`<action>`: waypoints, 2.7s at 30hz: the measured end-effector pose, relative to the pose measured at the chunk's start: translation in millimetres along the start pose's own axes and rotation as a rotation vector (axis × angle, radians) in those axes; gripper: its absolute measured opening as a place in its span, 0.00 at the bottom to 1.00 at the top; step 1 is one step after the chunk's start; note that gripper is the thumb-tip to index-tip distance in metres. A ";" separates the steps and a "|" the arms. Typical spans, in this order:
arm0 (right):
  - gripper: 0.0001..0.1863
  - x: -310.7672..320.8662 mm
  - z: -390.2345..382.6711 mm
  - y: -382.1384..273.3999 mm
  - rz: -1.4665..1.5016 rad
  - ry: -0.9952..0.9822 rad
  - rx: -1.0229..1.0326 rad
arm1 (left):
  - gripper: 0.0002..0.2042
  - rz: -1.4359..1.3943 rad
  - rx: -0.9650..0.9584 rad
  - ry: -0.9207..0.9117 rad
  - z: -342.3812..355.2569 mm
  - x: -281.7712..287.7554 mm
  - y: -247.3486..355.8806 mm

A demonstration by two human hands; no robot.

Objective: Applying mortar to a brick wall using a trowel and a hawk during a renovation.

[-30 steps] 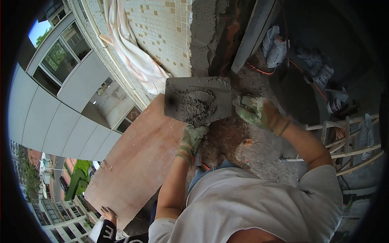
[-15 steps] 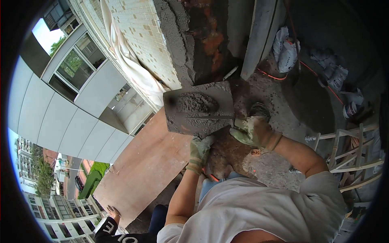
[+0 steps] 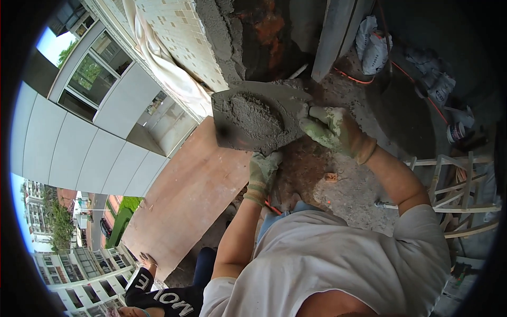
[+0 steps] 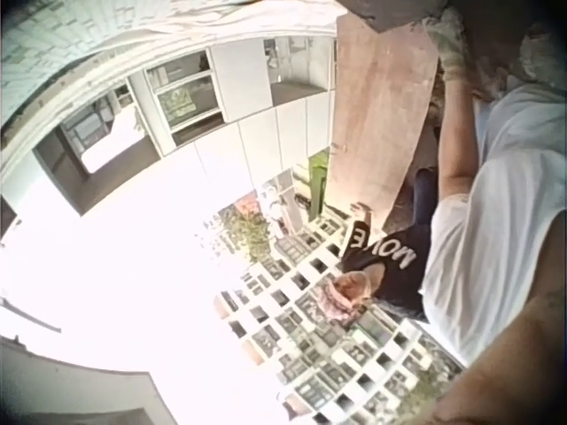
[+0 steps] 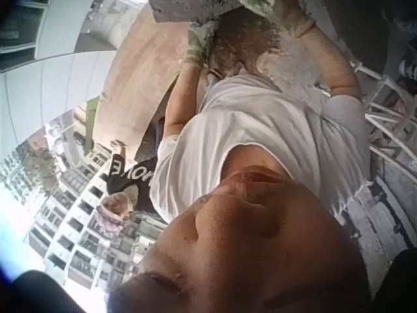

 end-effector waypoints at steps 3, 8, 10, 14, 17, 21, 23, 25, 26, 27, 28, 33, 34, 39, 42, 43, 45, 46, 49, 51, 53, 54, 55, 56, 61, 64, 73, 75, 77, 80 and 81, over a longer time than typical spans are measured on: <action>0.13 36.3 10.6 16.0 -0.329 -0.023 0.095 | 0.13 0.040 -0.104 0.026 -0.6 14.2 6.6; 0.15 44.1 19.9 -31.1 -0.896 -0.223 0.230 | 0.14 0.169 -0.236 -0.013 -7.5 17.5 37.1; 0.18 52.5 24.4 -25.5 -1.040 -0.177 0.436 | 0.14 0.585 -0.363 0.034 -9.4 14.7 46.6; 0.20 66.6 49.4 -49.1 -0.954 0.079 0.779 | 0.13 0.776 -0.295 0.149 -15.8 -8.1 33.9; 0.20 75.3 72.5 -32.6 -0.774 0.213 0.873 | 0.10 0.314 -0.247 0.166 -5.9 -42.2 11.6; 0.15 73.3 114.2 -31.8 -0.394 0.173 0.913 | 0.07 -0.220 0.190 0.096 -16.4 -65.0 39.6; 0.14 71.9 148.3 -8.1 -0.116 0.083 0.875 | 0.07 -0.156 0.129 0.214 -14.3 -59.5 42.0; 0.15 64.5 188.0 11.4 0.400 -0.001 0.541 | 0.08 -0.153 0.126 0.246 -8.2 -58.6 44.7; 0.15 66.8 208.4 21.6 0.406 -0.011 0.543 | 0.08 -0.143 0.124 0.250 -5.2 -61.9 45.5; 0.16 59.7 239.6 46.6 0.528 -0.107 0.305 | 0.08 -0.151 0.132 0.269 -6.5 -65.6 43.1; 0.17 52.4 257.8 64.5 0.636 -0.198 0.065 | 0.08 -0.208 0.134 0.289 -6.7 -67.5 41.6; 0.18 71.7 291.6 65.6 0.659 -0.345 0.122 | 0.09 -0.224 0.063 0.340 9.1 -71.1 56.5; 0.18 75.0 296.4 67.1 0.663 -0.363 0.126 | 0.09 -0.235 0.078 0.334 13.1 -74.1 59.3; 0.18 78.2 283.9 66.3 0.698 -0.285 0.017 | 0.07 -0.285 0.117 0.309 35.6 -86.7 32.8; 0.16 98.4 266.7 80.4 0.476 -0.099 0.054 | 0.07 -0.251 0.000 0.403 43.7 -89.2 29.4; 0.15 110.6 259.7 86.4 0.416 -0.001 0.119 | 0.07 -0.264 -0.009 0.368 46.1 -92.8 32.7; 0.15 116.5 228.3 67.1 -0.077 0.116 0.282 | 0.07 -0.298 0.004 0.351 46.6 -93.1 30.4; 0.14 113.0 208.4 60.0 -0.250 0.097 0.309 | 0.07 -0.319 0.052 0.352 49.1 -91.9 22.0; 0.12 81.1 141.5 64.6 -0.236 -0.055 0.328 | 0.06 -0.333 0.187 0.325 55.0 -89.4 2.4; 0.11 69.3 106.2 80.9 -0.421 -0.238 0.267 | 0.06 -0.169 -0.041 0.305 52.9 -85.1 26.7; 0.12 76.9 86.0 69.7 -0.520 -0.240 0.212 | 0.05 -0.272 0.088 0.234 39.5 -87.1 38.6; 0.12 88.5 79.6 71.5 -0.450 -0.211 0.277 | 0.04 -0.314 0.084 0.251 35.8 -86.3 45.0; 0.12 99.4 76.1 72.6 -0.451 -0.215 0.276 | 0.03 -0.354 0.078 0.270 33.1 -84.0 50.0; 0.13 106.7 69.8 58.0 -0.554 -0.201 0.399 | 0.02 -0.319 0.140 0.261 30.1 -79.6 48.6; 0.11 99.8 62.1 27.3 -0.889 -0.247 0.543 | 0.06 -0.030 -0.072 0.311 25.8 -56.1 49.7; 0.11 93.2 68.0 -3.5 -0.788 -0.069 0.716 | 0.07 0.381 -0.315 0.401 17.1 -50.4 34.7; 0.12 77.3 70.8 52.5 -0.372 -0.237 0.107 | 0.09 -0.053 -0.104 0.291 22.4 -57.1 27.0; 0.12 85.0 72.6 24.1 -0.550 -0.225 0.384 | 0.10 0.046 0.009 0.268 20.1 -44.8 19.7; 0.11 91.2 77.9 21.4 -0.734 -0.248 0.486 | 0.11 0.029 -0.054 0.266 14.8 -39.6 43.2; 0.13 95.2 88.7 1.4 -0.801 -0.068 0.793 | 0.12 0.467 -0.264 0.407 3.4 -33.5 66.0; 0.13 90.0 95.2 -1.5 -0.803 -0.059 0.802 | 0.12 0.472 -0.275 0.412 -1.3 -37.2 61.2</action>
Point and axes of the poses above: each hand's wrist, its own z-axis towards the middle knuckle, its own x-axis out of the back of the hand, y = z × x, the point moved 6 cm from there along z, towards the middle knuckle, and after that the axes turned 11 degrees about z, right-handed, at the moved point
